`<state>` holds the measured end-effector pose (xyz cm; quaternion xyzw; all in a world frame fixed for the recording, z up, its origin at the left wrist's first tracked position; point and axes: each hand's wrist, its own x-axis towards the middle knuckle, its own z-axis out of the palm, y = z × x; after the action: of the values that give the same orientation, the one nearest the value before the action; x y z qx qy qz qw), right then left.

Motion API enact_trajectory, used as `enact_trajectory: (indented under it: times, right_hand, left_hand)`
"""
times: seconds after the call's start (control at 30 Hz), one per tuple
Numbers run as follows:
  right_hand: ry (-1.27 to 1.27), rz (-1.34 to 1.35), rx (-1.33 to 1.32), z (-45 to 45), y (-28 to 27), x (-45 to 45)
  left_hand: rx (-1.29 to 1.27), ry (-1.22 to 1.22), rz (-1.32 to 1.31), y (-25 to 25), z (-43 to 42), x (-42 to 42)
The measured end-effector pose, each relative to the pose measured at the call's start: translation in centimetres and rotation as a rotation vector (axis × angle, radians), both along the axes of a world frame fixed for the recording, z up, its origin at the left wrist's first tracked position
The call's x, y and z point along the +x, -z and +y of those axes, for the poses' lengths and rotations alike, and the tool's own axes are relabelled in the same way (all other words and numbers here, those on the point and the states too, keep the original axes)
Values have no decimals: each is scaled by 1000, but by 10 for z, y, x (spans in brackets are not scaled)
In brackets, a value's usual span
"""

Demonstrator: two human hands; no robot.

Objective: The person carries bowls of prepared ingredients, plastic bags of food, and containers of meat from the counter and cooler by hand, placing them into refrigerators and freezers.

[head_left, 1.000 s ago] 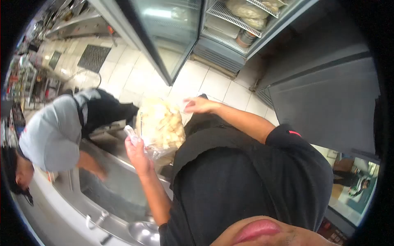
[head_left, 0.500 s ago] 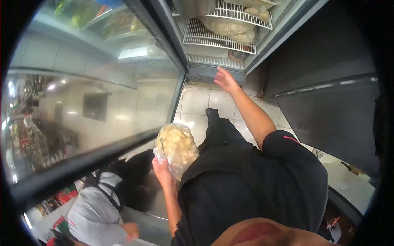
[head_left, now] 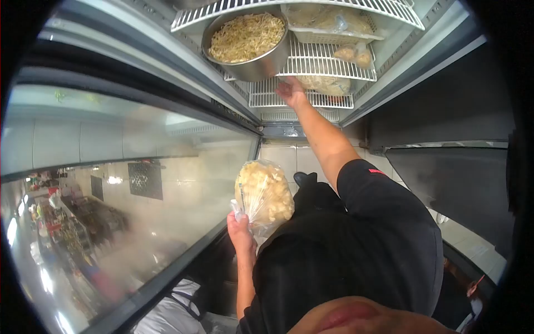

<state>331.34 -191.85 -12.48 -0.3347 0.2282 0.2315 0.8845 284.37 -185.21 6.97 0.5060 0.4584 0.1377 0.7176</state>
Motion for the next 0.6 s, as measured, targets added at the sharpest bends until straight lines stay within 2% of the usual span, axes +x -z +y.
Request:
enact_trajectory:
  times: [0.07, 0.17, 0.27, 0.33, 0.4, 0.43, 0.5, 0.53, 0.6]
  right_hand:
    - [52, 83, 75, -2, -13, 7]
    - [126, 20, 275, -15, -44, 12]
    - [269, -154, 125, -59, -25, 37]
    - [395, -219, 139, -106, -57, 31]
    - [443, -384, -116, -148, -61, 41]
    - [526, -398, -142, -159, -58, 46]
    - [557, -517, -444, -158, -44, 51]
    - [542, -548, -688, -162, -37, 48]
    - [622, -493, -809, -173, -44, 43]
  left_hand:
    - [1, 56, 50, -6, 4, 22]
    - [-27, 144, 56, 2, 16, 33]
    - [-39, 216, 56, 2, 36, 43]
    - [-63, 241, 45, -1, 46, 46]
    - [-28, 276, 21, 5, 61, 52]
    - [-11, 293, 8, 12, 70, 56]
    - [-9, 319, 3, 28, 88, 61]
    - [-9, 332, 4, 36, 91, 61]
    - [-52, 363, -4, 44, 75, 68]
